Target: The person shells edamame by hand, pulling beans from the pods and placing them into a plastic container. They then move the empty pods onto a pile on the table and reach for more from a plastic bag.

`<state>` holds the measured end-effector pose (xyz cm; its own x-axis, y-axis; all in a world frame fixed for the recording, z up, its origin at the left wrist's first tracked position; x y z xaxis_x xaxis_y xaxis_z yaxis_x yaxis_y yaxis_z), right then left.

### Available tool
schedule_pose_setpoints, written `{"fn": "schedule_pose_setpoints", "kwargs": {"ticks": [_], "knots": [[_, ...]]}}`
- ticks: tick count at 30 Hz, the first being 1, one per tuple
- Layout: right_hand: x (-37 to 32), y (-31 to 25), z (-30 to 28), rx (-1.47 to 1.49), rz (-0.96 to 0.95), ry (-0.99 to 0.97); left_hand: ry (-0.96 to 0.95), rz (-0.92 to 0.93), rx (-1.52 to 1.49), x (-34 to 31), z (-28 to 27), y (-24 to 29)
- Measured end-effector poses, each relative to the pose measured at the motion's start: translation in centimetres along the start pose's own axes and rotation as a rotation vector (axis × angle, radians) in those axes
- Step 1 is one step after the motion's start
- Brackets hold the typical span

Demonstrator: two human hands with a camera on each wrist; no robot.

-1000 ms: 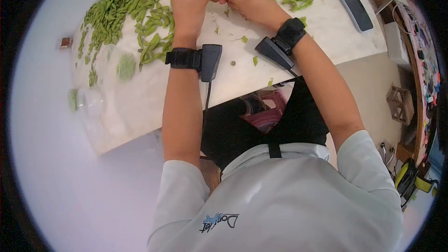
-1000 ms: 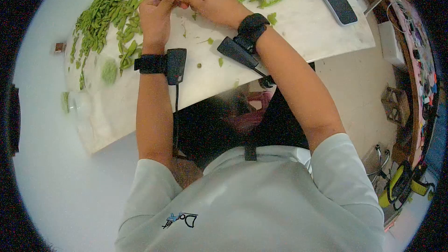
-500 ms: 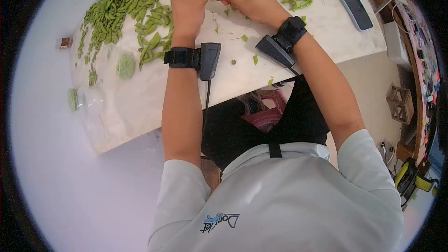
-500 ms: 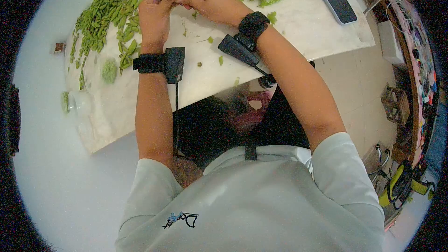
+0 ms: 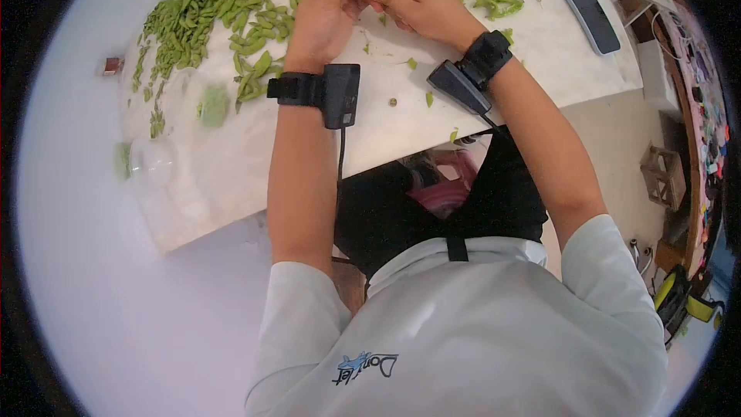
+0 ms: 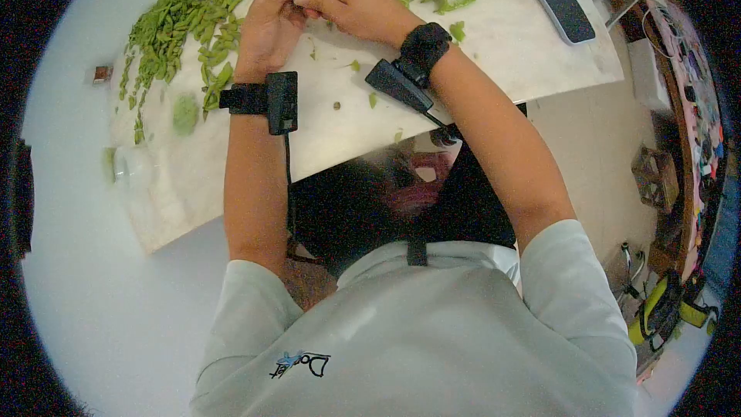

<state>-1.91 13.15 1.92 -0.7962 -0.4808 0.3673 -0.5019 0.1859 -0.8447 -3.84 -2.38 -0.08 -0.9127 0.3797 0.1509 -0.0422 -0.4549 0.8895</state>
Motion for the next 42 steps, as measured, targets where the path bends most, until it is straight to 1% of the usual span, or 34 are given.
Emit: {"fn": "schedule_pose_setpoints", "kwargs": {"ticks": [2, 4, 5, 7, 8, 10, 11, 13, 14, 16, 17, 19, 22, 23, 25, 26, 28, 29, 32, 35, 37, 38, 41, 42], "knots": [[-0.1, -0.3, -0.1, 0.039, 0.013, 0.013, -0.001, 0.008, -0.022, 0.0, 0.7, 0.4], [-0.4, -0.3, 0.1, 0.278, 0.100, 0.004, -0.009, -0.011, -0.038, 0.2, 0.7, 0.1], [-0.5, -0.2, 0.2, 0.399, 0.142, -0.002, -0.066, -0.023, -0.061, 0.2, 0.8, 0.2], [-0.4, -0.2, 0.3, 0.451, 0.139, -0.023, -0.176, -0.051, -0.107, 0.1, 0.8, 0.5], [-0.4, -0.2, 0.5, 0.479, 0.138, -0.035, -0.189, -0.067, -0.143, 0.1, 0.7, 0.4], [-0.5, -0.1, 0.4, 0.447, 0.117, -0.067, -0.217, -0.097, -0.212, 0.0, 1.0, 0.5], [-0.6, 0.0, 0.3, 0.430, 0.109, -0.083, -0.196, -0.107, -0.210, -0.1, 1.0, 0.5], [-0.7, -0.5, 0.0, 0.143, -0.023, 0.003, -0.151, -0.129, -0.206, -0.2, 1.6, 0.6], [-0.7, -0.7, 0.0, 0.000, -0.089, 0.046, -0.104, -0.122, -0.156, -0.3, 1.5, 0.6], [-0.5, -0.8, 0.0, -0.079, -0.081, 0.034, -0.008, -0.108, -0.054, -0.4, 1.2, 0.6], [-0.5, -0.8, 0.0, -0.118, -0.075, 0.028, -0.034, -0.121, -0.061, -0.4, 1.2, 0.7], [-0.6, -0.9, 0.1, -0.123, -0.115, 0.056, -0.083, -0.149, -0.077, -0.5, 1.1, 1.0], [-0.6, -1.1, -0.1, -0.138, -0.146, 0.063, -0.036, -0.199, -0.015, -0.6, 1.1, 1.1], [-0.5, -1.2, -0.1, -0.142, -0.151, 0.059, 0.021, -0.179, -0.001, -0.5, 1.0, 1.2], [-0.2, -1.1, -0.1, -0.151, -0.079, 0.072, 0.134, -0.145, 0.024, -0.5, 1.4, 0.9], [-0.2, -0.9, -0.2, -0.157, -0.040, 0.078, 0.163, -0.092, 0.043, -0.4, 1.8, 0.6], [-0.1, -0.3, -0.5, -0.060, 0.052, 0.140, 0.218, 0.026, 0.082, 0.0, 2.3, 0.5], [-0.1, 0.0, -0.6, -0.011, 0.097, 0.173, 0.220, 0.033, 0.106, 0.1, 2.1, 0.5], [0.3, 0.7, -0.8, 0.086, 0.051, 0.193, 0.219, 0.048, 0.164, 0.1, 1.7, 0.3], [-0.1, 0.2, -0.9, 0.282, 0.203, 0.149, 0.174, 0.084, 0.165, 0.2, 2.2, 0.4], [-0.2, 0.7, -0.5, 0.601, 0.225, 0.014, 0.125, 0.125, 0.134, 0.2, 2.4, 0.5], [-0.2, 0.8, -0.4, 0.759, 0.232, -0.056, 0.133, 0.123, 0.137, 0.2, 2.4, 0.4], [-0.4, 0.2, -0.3, 1.098, 0.259, -0.184, 0.130, 0.129, 0.133, 0.1, 2.6, 0.5], [-0.4, 0.2, -0.2, 1.160, 0.254, -0.226, 0.113, 0.140, 0.123, 0.1, 2.6, 0.4]]}}
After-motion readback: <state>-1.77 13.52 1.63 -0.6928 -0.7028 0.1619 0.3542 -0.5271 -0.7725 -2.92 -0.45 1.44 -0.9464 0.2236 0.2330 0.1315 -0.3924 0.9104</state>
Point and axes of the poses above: each hand's wrist, its own x-axis towards the middle knuckle, its own z-axis out of the palm, y = z × x, the point moved 3 cm from there along x, towards the middle knuckle
